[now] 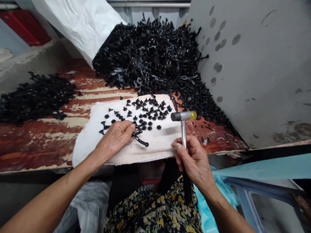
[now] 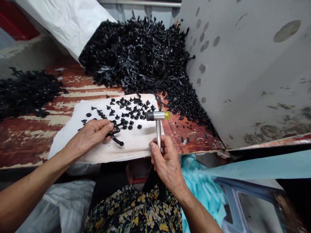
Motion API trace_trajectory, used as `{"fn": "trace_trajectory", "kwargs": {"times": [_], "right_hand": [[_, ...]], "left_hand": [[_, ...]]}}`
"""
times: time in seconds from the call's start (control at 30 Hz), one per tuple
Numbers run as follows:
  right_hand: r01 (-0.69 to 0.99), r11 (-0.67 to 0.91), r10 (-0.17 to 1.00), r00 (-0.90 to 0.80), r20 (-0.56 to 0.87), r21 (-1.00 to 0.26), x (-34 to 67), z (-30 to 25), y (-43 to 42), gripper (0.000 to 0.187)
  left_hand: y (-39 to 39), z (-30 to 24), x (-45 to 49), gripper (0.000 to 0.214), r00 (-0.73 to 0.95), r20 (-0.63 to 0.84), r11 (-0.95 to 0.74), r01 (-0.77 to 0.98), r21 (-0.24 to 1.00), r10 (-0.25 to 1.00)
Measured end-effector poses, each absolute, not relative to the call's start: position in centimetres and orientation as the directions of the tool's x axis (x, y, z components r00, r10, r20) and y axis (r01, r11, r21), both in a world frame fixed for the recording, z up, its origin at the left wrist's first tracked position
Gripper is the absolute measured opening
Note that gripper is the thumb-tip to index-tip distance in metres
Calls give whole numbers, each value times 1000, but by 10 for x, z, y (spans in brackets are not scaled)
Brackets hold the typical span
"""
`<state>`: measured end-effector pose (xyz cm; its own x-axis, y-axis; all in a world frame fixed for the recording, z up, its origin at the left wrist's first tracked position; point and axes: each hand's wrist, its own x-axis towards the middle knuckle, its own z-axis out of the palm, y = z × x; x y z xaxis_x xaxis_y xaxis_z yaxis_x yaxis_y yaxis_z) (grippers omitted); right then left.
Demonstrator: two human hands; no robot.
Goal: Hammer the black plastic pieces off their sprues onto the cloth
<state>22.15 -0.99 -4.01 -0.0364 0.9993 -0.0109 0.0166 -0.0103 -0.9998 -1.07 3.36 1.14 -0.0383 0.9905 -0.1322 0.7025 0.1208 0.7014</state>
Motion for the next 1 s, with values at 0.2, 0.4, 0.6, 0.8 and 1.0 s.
{"fn": "trace_trajectory", "kwargs": {"times": [0.2, 0.4, 0.6, 0.8, 1.0], "right_hand": [[19, -5, 1000, -29, -6, -1000, 220, -38, -10, 20], [-9, -16, 993, -115, -15, -1000, 226, -38, -8, 21], [159, 28, 968, -251, -13, -987, 235, -26, -7, 32], [446, 443, 891, -313, 328, -778, 232, -11, -1, 46], [516, 670, 742, -459, 488, -534, 226, -6, 6, 61]], "left_hand": [[34, 14, -8, 34, -28, -100, 87, 753, 653, 995], [37, 25, -4, 32, 15, -81, 36, 806, 591, 997], [42, 33, -6, 32, 70, -47, -37, 859, 510, 996], [48, 33, -9, 31, 117, -78, -55, 832, 551, 990], [49, 30, -13, 30, 145, -71, -82, 828, 555, 987]]}}
